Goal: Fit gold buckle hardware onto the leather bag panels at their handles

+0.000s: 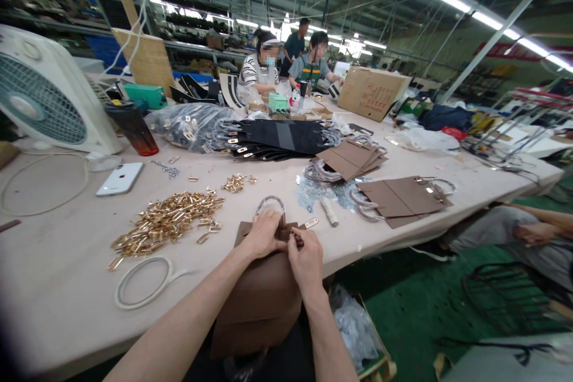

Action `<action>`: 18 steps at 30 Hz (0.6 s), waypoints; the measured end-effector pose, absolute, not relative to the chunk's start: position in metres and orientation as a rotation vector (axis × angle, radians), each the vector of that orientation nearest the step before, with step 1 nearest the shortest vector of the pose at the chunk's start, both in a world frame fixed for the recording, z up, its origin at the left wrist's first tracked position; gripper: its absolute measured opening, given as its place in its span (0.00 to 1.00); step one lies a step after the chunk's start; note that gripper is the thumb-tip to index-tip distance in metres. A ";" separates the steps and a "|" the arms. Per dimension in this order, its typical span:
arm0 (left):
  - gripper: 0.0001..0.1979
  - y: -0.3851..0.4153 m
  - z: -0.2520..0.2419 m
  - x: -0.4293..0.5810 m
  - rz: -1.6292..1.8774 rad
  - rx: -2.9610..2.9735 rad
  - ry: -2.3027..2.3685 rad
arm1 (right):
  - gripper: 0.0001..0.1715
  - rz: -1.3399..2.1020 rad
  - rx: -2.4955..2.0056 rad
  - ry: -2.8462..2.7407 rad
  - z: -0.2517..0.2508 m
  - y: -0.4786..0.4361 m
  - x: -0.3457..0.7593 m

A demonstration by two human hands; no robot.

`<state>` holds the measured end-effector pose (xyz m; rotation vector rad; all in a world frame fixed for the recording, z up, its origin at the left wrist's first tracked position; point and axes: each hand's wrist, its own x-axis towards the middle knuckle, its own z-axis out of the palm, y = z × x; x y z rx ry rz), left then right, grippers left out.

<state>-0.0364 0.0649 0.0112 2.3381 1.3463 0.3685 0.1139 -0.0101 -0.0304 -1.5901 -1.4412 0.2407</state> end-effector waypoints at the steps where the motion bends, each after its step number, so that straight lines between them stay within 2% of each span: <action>1: 0.26 0.065 0.011 -0.037 0.376 2.328 1.331 | 0.15 0.247 -1.569 -1.416 -0.033 -0.013 0.113; 6: 0.11 0.070 0.014 -0.030 0.332 2.254 1.353 | 0.14 0.227 -1.554 -1.372 -0.042 -0.021 0.108; 7: 0.11 0.072 0.014 -0.027 0.316 2.235 1.374 | 0.14 0.217 -1.560 -1.374 -0.042 -0.021 0.107; 11: 0.23 0.081 0.013 -0.015 0.243 2.135 1.474 | 0.13 0.193 -1.564 -1.366 -0.042 -0.020 0.107; 18: 0.23 0.093 0.012 -0.011 0.137 2.009 1.513 | 0.14 0.249 -1.532 -1.287 -0.045 -0.022 0.106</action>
